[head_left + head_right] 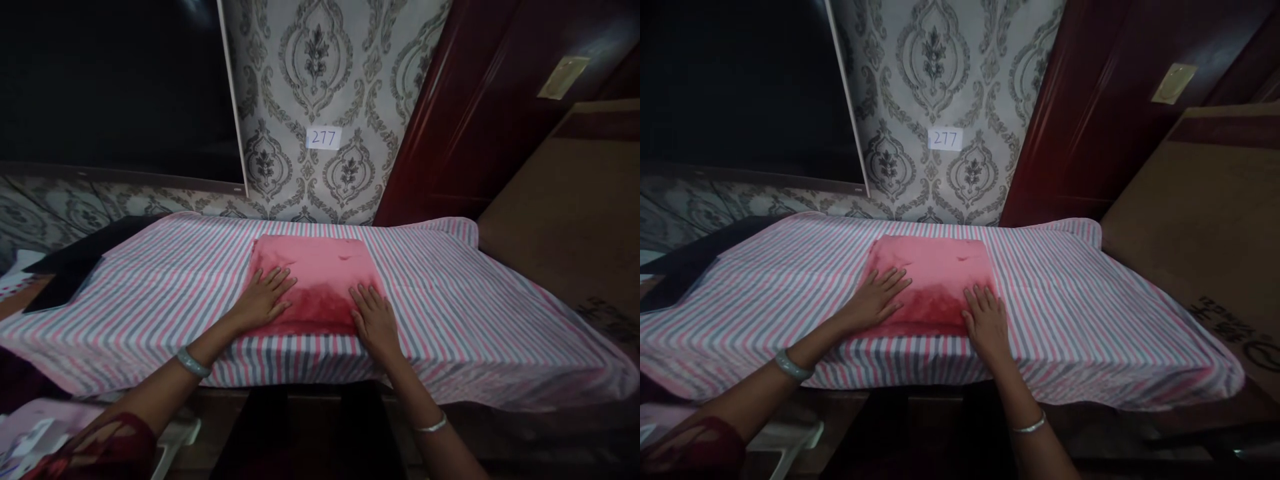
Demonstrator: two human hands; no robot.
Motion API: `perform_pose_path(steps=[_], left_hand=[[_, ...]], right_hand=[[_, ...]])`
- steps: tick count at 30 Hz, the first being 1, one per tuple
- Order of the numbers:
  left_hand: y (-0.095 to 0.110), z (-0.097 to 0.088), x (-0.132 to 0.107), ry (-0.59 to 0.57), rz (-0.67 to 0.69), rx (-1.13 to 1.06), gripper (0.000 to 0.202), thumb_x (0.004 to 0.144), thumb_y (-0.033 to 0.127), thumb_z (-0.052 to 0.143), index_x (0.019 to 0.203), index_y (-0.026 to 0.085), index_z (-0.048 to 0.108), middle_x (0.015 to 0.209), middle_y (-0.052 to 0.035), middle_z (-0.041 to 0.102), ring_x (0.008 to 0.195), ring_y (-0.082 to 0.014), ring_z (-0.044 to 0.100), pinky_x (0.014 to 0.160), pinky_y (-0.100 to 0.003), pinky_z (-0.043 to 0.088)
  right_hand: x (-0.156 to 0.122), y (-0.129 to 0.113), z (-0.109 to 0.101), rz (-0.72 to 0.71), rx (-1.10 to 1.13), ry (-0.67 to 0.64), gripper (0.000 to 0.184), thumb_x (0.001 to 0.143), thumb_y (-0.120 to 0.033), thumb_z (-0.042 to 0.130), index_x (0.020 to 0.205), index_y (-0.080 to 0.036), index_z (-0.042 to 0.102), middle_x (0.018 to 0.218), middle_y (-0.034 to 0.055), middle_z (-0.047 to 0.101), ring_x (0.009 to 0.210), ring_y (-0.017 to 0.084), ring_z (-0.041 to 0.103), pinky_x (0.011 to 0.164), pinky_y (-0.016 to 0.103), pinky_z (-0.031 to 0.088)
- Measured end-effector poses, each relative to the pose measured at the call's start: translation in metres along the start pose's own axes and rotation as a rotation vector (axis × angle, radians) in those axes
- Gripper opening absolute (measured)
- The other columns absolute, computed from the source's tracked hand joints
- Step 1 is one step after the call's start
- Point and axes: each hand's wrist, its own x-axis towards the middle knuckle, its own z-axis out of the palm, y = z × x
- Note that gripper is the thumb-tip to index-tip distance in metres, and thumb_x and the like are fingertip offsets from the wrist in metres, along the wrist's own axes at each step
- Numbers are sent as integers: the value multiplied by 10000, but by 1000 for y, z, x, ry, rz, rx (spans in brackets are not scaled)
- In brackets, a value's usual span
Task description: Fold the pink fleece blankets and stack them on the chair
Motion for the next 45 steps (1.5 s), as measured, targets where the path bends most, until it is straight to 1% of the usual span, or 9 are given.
perform_pose_path(steps=[6,11,17,23,27,30,34,38,45], left_hand=[[4,-8,-4,40,-45,-3,633,992,579,341,1506,224,443,1591,-124,388,1493,-318,296,1210,-572,185],[23,-4,-36,172,-106,74,601,996,537,347,1475,205,495,1539,-157,456,1454,-340,369,1191,-596,234],[46,22,-73,307,-162,194,616,967,511,435,1535,276,400,1598,-115,369,1479,-355,313,1189,-640,163],[49,41,-77,516,-174,252,612,936,414,522,1522,266,426,1557,-101,446,1455,-311,359,1215,-549,154],[53,46,-75,666,-165,237,494,924,309,556,1415,254,564,1487,-77,540,1414,-279,418,1221,-497,170],[55,47,-73,703,-172,198,471,918,340,585,1381,253,598,1469,-74,559,1408,-279,425,1222,-490,177],[56,51,-71,723,-189,136,524,899,395,629,1401,255,580,1466,-67,564,1410,-280,424,1233,-498,155],[54,55,-72,731,-171,109,523,885,403,651,1381,247,600,1460,-75,570,1422,-279,412,1239,-490,137],[51,60,-74,729,-175,103,535,877,404,661,1385,248,599,1459,-73,570,1425,-276,408,1244,-481,118]], right_hand=[[1,0,1,-3,20,5,464,1025,-312,366,1465,-255,501,1508,90,514,1417,294,404,1102,564,345],[19,-1,-15,-2,79,-50,434,1026,-322,367,1394,-239,582,1454,108,569,1378,310,472,1102,615,335],[67,-64,-24,-335,311,-141,446,1051,-353,338,1460,-298,506,1529,69,491,1451,234,392,1166,546,315],[130,-123,9,-507,331,-476,512,1052,-454,311,1542,-320,372,1627,54,322,1509,240,272,1194,547,253],[176,-132,26,-535,256,-621,620,1021,-573,306,1589,-336,233,1681,26,117,1552,275,72,1209,610,89],[209,-133,39,-511,256,-689,654,1001,-617,316,1593,-361,207,1685,-1,95,1552,303,30,1202,623,78],[248,-136,64,-420,284,-747,692,995,-632,289,1606,-331,167,1685,10,102,1550,291,83,1222,555,103],[276,-139,90,-346,317,-788,705,973,-676,287,1588,-332,257,1661,-9,235,1515,276,240,1220,480,192],[280,-144,108,-229,293,-730,710,970,-694,185,1583,-344,263,1652,-10,271,1504,320,233,1167,580,246]])
